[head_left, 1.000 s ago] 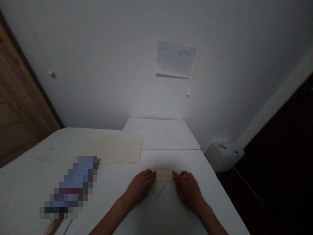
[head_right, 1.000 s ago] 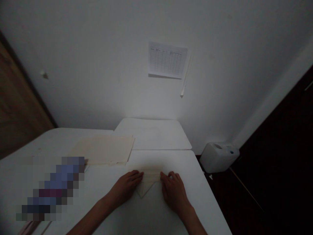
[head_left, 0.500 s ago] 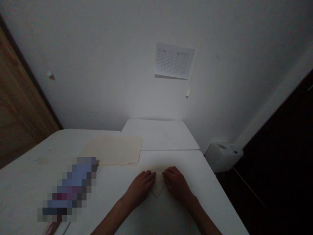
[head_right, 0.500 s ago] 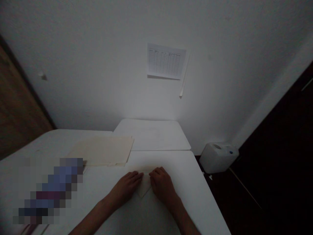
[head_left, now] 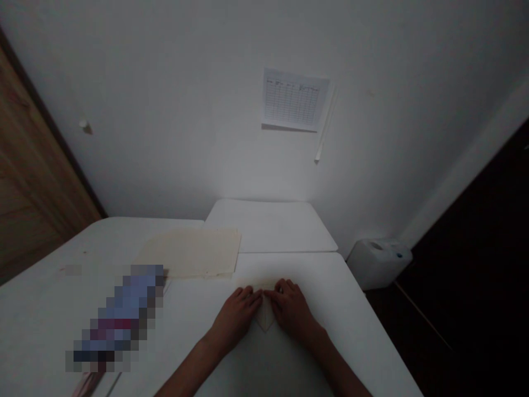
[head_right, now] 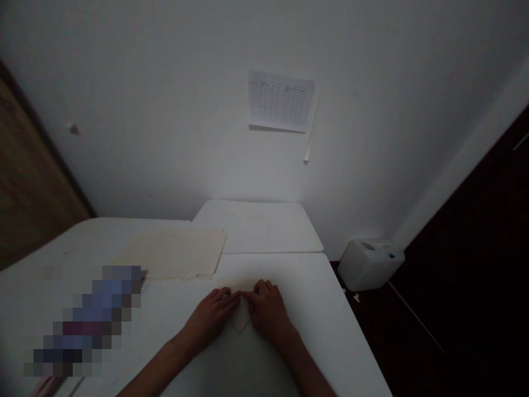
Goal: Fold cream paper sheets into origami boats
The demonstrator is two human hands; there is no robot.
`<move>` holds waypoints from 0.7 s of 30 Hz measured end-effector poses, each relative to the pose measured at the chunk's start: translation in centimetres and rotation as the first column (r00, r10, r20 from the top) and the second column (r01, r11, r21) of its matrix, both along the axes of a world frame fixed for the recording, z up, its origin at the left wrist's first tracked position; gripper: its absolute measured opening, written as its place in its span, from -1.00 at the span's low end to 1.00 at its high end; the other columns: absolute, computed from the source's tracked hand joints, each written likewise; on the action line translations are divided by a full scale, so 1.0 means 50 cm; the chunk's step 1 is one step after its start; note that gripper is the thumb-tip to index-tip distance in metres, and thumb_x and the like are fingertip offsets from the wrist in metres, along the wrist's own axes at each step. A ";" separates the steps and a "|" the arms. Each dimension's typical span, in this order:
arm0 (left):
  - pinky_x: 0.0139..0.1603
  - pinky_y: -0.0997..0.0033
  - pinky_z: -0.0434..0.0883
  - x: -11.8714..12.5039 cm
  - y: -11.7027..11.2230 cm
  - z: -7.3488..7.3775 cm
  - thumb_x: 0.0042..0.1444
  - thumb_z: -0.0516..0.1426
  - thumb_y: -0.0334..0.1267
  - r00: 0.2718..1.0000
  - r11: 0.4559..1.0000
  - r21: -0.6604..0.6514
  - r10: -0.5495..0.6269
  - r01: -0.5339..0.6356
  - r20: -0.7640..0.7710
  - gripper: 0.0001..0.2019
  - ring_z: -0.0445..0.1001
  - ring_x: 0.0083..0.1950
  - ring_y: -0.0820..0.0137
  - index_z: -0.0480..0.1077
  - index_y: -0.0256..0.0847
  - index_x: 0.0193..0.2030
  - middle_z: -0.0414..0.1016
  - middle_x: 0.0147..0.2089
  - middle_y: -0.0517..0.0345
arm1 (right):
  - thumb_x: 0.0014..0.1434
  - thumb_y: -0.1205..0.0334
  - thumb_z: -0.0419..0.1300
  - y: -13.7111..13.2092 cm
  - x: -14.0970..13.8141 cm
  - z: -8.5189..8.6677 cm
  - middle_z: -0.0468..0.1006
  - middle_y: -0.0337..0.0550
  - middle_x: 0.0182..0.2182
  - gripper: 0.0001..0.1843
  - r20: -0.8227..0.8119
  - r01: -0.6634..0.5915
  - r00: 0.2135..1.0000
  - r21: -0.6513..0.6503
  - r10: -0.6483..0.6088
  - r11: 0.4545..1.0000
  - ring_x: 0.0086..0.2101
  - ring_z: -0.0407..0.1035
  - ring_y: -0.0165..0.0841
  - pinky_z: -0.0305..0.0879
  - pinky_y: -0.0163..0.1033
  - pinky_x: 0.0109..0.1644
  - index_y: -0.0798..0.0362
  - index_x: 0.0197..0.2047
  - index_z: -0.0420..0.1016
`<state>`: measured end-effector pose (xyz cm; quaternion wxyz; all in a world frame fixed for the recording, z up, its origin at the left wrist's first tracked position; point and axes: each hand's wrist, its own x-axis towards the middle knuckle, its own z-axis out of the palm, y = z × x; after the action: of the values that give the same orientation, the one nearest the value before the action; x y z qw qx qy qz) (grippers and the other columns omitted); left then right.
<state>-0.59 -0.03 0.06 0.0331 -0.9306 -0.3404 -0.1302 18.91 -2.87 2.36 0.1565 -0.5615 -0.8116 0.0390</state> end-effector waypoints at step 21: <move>0.01 0.09 0.31 -0.030 -0.027 0.017 0.12 0.01 -0.55 0.991 0.991 0.006 0.137 -0.137 0.006 -0.61 0.35 0.06 0.14 0.42 -0.18 0.04 0.46 0.12 0.04 | 0.28 0.13 0.09 -0.002 -0.026 0.006 0.41 -0.13 -0.19 -0.75 0.007 0.067 0.998 -0.018 -0.067 0.998 -0.17 0.32 -0.32 0.25 -0.24 -0.06 -0.13 0.01 0.44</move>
<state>-2.08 -1.39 0.91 0.0440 -0.9046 -0.4031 -0.1311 17.60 -2.96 2.66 0.1499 -0.5900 -0.7924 0.0392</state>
